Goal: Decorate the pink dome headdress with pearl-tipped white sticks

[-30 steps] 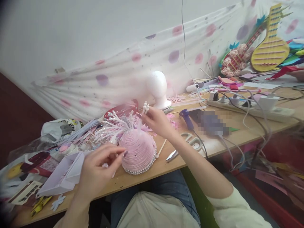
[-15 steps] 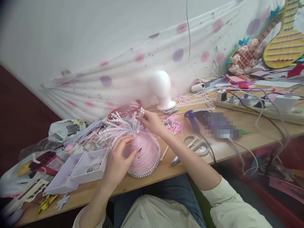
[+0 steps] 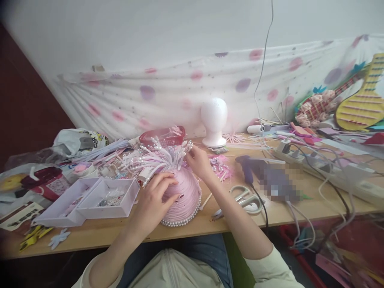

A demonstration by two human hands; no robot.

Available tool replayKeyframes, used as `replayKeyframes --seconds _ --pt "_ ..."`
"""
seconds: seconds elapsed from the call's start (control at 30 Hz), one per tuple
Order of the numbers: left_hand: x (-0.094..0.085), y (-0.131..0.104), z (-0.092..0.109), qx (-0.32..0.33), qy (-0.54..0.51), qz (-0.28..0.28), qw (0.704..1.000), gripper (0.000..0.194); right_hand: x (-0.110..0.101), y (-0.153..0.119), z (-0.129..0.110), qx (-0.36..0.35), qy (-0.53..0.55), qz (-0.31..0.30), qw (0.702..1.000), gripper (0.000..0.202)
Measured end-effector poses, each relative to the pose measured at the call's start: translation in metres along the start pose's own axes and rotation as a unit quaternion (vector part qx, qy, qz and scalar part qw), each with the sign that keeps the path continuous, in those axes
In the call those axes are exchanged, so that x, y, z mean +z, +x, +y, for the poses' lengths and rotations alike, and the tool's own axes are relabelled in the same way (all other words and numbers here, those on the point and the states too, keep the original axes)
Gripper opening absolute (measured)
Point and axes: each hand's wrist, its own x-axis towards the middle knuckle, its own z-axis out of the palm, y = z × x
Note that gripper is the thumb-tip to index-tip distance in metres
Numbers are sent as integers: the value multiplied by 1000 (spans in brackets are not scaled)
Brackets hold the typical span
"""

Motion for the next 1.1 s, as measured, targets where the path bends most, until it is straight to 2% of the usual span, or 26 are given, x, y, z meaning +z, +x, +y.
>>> replayKeyframes --seconds 0.23,0.5,0.73,0.93,1.1 --pt "1 -1 -2 7 -9 0 1000 20 0 -3 -12 5 -50 7 999 9" --pt "1 -2 -3 8 -17 13 1000 19 8 -5 -7 20 0 34 999 7" --pt "1 0 -2 2 -27 11 1000 18 8 -6 -19 42 7 41 998 5" --pt "0 0 -3 0 -24 8 1000 19 6 -4 -18 47 -6 23 999 4" --pt "-8 9 -7 18 -26 28 999 21 2 -4 -10 7 0 -19 1000 9"
